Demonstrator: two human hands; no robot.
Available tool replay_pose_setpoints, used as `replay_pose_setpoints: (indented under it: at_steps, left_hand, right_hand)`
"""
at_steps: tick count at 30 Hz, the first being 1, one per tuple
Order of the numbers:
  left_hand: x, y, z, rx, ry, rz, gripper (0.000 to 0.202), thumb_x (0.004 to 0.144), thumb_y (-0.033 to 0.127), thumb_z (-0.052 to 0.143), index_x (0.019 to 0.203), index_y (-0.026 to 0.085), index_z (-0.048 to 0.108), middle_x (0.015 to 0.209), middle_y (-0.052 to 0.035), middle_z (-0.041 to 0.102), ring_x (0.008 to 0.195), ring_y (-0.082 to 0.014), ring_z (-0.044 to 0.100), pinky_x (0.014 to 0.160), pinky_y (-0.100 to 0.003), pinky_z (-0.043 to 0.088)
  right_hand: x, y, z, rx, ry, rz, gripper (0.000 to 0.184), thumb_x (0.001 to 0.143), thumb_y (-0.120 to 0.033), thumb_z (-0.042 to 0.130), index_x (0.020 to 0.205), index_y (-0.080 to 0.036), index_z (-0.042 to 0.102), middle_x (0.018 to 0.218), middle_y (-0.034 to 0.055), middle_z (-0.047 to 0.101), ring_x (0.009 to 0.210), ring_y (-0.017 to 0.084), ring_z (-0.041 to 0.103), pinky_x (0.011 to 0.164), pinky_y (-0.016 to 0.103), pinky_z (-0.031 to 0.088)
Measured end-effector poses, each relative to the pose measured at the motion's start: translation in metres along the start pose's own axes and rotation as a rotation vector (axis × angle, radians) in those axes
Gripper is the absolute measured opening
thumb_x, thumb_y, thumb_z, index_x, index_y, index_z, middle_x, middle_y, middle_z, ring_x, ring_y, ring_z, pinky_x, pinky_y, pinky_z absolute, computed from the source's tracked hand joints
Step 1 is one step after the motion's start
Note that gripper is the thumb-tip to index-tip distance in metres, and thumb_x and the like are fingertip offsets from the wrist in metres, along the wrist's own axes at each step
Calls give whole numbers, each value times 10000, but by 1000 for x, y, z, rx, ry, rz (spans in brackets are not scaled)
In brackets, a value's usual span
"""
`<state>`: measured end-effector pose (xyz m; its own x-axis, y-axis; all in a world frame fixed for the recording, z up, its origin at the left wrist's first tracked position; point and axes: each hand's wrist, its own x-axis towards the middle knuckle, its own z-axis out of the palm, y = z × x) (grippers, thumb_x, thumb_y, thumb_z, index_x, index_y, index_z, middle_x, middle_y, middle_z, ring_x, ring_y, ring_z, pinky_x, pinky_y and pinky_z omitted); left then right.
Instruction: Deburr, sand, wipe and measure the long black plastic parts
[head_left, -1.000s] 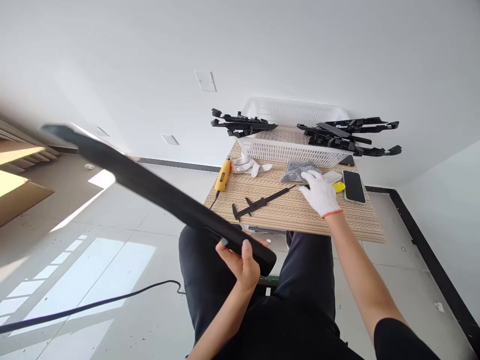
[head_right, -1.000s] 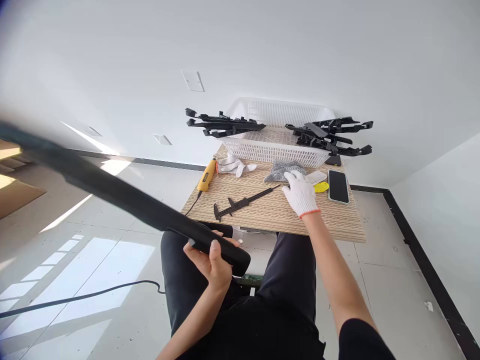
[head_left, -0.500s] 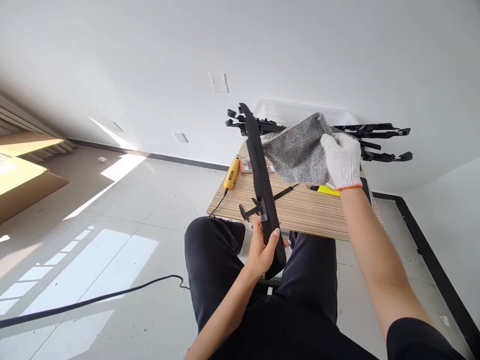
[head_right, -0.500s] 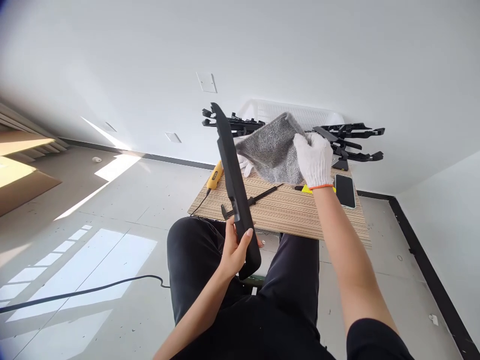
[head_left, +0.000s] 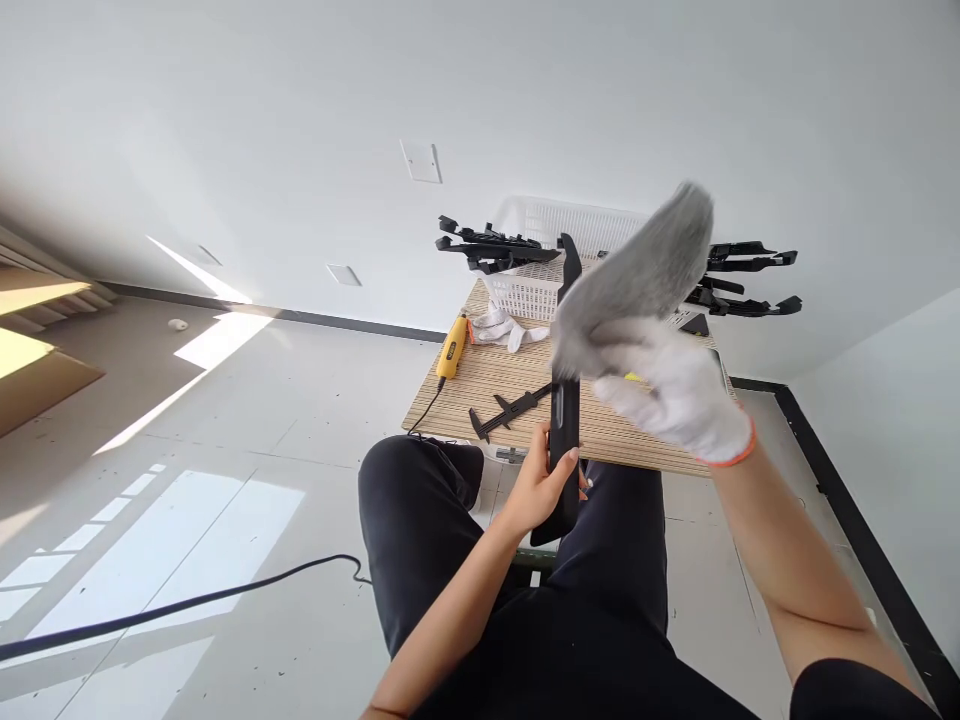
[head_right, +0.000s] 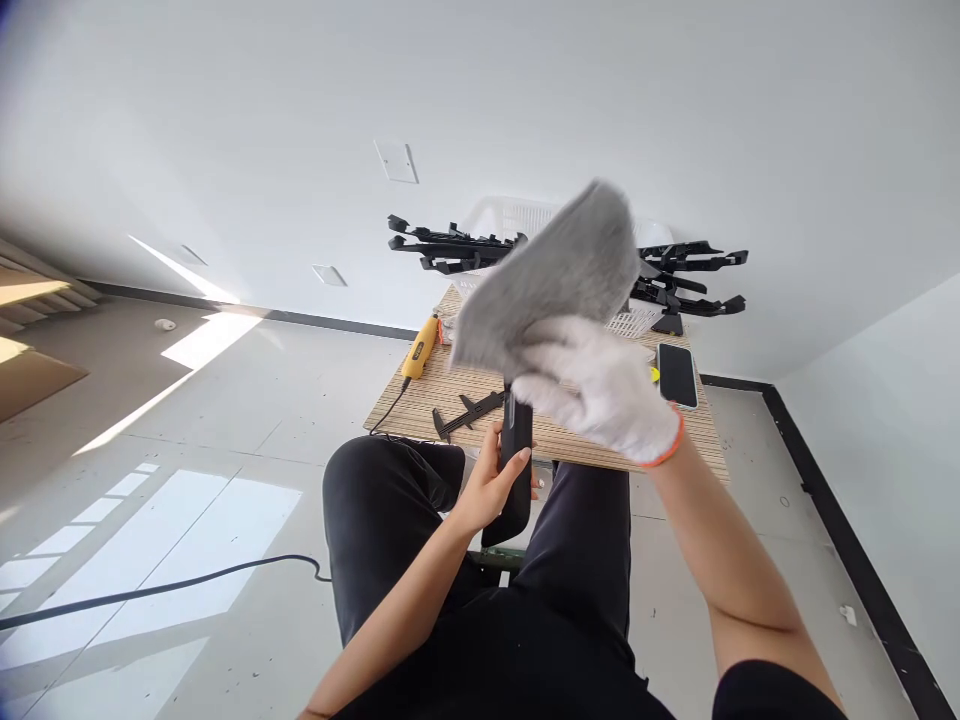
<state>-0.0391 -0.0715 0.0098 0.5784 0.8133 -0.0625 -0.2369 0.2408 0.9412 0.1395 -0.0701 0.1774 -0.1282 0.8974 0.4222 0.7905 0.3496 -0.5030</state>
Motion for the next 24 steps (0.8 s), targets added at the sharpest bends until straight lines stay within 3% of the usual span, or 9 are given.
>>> replay_pose_setpoints:
  at_steps: [2,5,8,10,12,16,20,24]
  left_hand:
    - [10,-4,0,-3,-27,-56,384,910,532,621,1041,202,476,671,15,633,534,-155,642,516,-294,565]
    - [22,-11,0,21,-72,-137,413,883,567,628,880,170,514,605,-15,633,475,-149,617,472,-272,519]
    - [27,-16,1,-36,-55,-168,436,841,541,694,992,178,503,673,6,648,496,-146,630,493,-289,558]
    - [29,-18,2,-83,-45,-168,474,839,508,714,1115,214,464,797,13,666,532,-138,650,518,-302,586]
    - [31,-17,4,-91,-44,-162,473,865,489,693,1175,248,431,849,17,665,550,-136,660,528,-301,592]
    - [34,-14,5,-42,-27,-171,432,914,488,624,1207,265,397,714,43,642,507,-159,650,506,-302,572]
    - [34,-12,5,-2,-1,-181,434,918,517,607,1208,275,394,679,47,631,481,-179,643,483,-311,550]
    - [33,-13,6,55,35,-157,434,921,536,599,1202,275,395,684,50,625,470,-168,624,492,-305,539]
  right_hand:
    - [-19,13,24,-226,-193,-177,299,967,-444,519,998,-275,764,1093,83,720,1135,324,604,977,522,481]
    - [-44,43,55,-278,-357,-108,358,986,-373,449,1113,-239,755,1036,118,738,1056,324,647,947,532,498]
    - [-57,65,73,-337,-277,92,394,988,-381,421,1091,-219,765,1024,147,729,1062,352,647,894,537,513]
    - [-56,70,83,-380,-275,161,407,979,-388,423,1164,-226,748,1117,165,711,1061,371,647,860,551,522]
    - [-49,71,93,-435,-341,175,444,973,-328,400,1303,-234,682,1233,174,680,1062,374,649,840,557,531]
    - [-24,66,116,-528,-382,177,557,955,-187,303,1450,-147,554,1291,230,649,1157,419,608,881,601,509]
    - [7,66,123,-542,-329,180,568,940,-135,273,1429,-68,555,1249,292,650,1128,440,615,890,646,474]
    - [47,71,113,-629,-277,259,561,976,-151,183,1293,-46,634,1037,280,694,957,383,672,759,537,507]
